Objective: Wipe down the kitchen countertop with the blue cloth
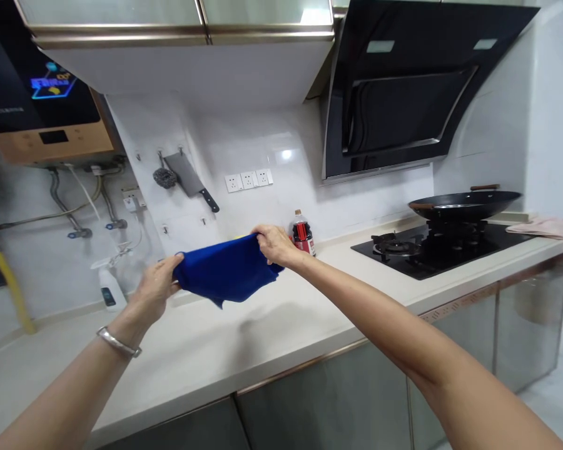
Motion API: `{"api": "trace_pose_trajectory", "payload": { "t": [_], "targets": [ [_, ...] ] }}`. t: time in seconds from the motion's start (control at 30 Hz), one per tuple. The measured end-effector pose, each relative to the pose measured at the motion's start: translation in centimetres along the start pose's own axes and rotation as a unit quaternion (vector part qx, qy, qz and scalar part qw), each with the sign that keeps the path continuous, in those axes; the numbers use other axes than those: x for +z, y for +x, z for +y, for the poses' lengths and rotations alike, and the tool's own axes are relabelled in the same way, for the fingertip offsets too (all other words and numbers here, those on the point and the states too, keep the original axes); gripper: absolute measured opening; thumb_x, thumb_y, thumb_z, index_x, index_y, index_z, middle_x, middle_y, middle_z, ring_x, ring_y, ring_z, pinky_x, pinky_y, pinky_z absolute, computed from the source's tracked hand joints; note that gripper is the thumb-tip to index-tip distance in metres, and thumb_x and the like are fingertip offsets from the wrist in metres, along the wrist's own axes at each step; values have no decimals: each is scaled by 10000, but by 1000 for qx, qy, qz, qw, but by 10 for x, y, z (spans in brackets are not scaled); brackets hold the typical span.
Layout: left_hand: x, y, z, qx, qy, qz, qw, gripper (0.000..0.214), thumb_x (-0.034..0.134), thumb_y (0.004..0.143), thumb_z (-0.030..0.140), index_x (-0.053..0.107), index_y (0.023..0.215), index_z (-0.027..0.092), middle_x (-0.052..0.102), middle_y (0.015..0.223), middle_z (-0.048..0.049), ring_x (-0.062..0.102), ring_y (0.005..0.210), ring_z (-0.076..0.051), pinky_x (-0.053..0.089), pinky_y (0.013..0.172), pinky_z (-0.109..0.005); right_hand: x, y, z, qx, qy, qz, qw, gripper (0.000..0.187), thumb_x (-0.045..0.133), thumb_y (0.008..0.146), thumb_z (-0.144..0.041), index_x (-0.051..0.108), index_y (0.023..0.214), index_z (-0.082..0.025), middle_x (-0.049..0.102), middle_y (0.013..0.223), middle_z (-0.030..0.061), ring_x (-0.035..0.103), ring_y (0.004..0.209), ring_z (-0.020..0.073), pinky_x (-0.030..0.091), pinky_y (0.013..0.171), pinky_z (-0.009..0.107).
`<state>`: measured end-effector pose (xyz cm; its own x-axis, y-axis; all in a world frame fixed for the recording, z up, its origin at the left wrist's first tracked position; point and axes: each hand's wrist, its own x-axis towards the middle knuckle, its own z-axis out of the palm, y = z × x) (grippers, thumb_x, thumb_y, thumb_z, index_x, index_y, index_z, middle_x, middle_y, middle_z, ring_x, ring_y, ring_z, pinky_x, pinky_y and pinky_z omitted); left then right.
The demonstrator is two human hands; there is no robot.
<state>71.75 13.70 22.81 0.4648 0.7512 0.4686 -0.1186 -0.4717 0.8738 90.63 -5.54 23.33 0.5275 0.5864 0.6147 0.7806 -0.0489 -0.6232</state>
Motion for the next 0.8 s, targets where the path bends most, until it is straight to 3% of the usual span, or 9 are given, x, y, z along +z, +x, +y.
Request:
{"api": "trace_pose_trajectory", "payload": {
  "t": [0.07, 0.17, 0.27, 0.37, 0.47, 0.53, 0.63, 0.7, 0.8],
  "targets": [
    [3, -10, -4, -58, -21, -28, 998, 560, 741, 520, 668, 631, 775, 182, 615, 727, -11, 559, 704, -170, 482, 625, -283, 2, -3, -2, -4, -34, 13, 999, 386, 490, 857, -58, 780, 1051, -224, 679, 744, 4, 665, 735, 177, 551, 825, 310],
    [2, -28, -12, -82, 25, -61, 994, 588, 746, 490, 693, 651, 750, 174, 628, 713, -22, 534, 669, -161, 402, 582, -259, 10, -16, 3, -4, -46, -4, 999, 388, 512, 787, -23, 796, 954, -228, 724, 838, 26, 676, 837, 200, 535, 890, 329],
    [-6, -40, -15, -64, 100, -84, 989, 589, 667, 553, 762, 620, 682, 189, 588, 653, -17, 504, 636, -168, 363, 569, -271, 20, -32, 9, 30, -11, -35, 999, 360, 520, 784, -39, 792, 934, -222, 712, 785, 23, 649, 720, 182, 544, 746, 303],
    [-18, -46, -13, -4, 231, -82, 970, 558, 515, 698, 754, 579, 607, 208, 586, 625, -44, 534, 649, -207, 376, 582, -298, 21, -46, 12, 82, 27, -84, 993, 325, 549, 789, -45, 780, 956, -201, 684, 747, 10, 568, 576, 126, 463, 544, 238],
    [-27, -47, -11, 37, 357, -94, 929, 540, 389, 802, 667, 560, 563, 214, 631, 641, -90, 593, 701, -254, 402, 608, -320, 12, -53, 11, 123, 78, -168, 975, 309, 628, 771, -60, 755, 1027, -179, 662, 779, -11, 470, 479, 70, 322, 401, 200],
    [-33, -46, -12, 23, 385, -103, 917, 520, 377, 813, 625, 578, 569, 212, 665, 691, -113, 618, 736, -272, 431, 620, -328, 1, -56, 10, 136, 121, -245, 952, 283, 685, 760, -88, 746, 1025, -166, 638, 775, -30, 433, 463, 47, 262, 362, 181],
    [-42, -42, -19, -59, 292, -96, 950, 469, 454, 769, 634, 598, 624, 211, 646, 683, -90, 604, 674, -253, 483, 597, -337, -15, -60, 11, 152, 163, -338, 915, 224, 786, 751, -206, 758, 967, -150, 573, 667, -62, 399, 460, 35, 242, 351, 156],
    [-46, -37, -24, -115, 192, -94, 970, 452, 538, 710, 663, 585, 657, 216, 580, 608, -37, 554, 596, -216, 509, 585, -340, -21, -63, 12, 157, 183, -361, 901, 289, 853, 720, -315, 770, 940, -147, 529, 597, -80, 383, 453, 32, 254, 357, 151],
    [-43, -30, -34, -125, 125, -98, 979, 497, 612, 646, 709, 572, 674, 214, 532, 573, 6, 530, 589, -185, 546, 634, -337, -21, -65, 15, 151, 207, -365, 895, 429, 899, 672, -451, 784, 953, -148, 522, 579, -85, 383, 456, 30, 264, 366, 153]
  ]
}}
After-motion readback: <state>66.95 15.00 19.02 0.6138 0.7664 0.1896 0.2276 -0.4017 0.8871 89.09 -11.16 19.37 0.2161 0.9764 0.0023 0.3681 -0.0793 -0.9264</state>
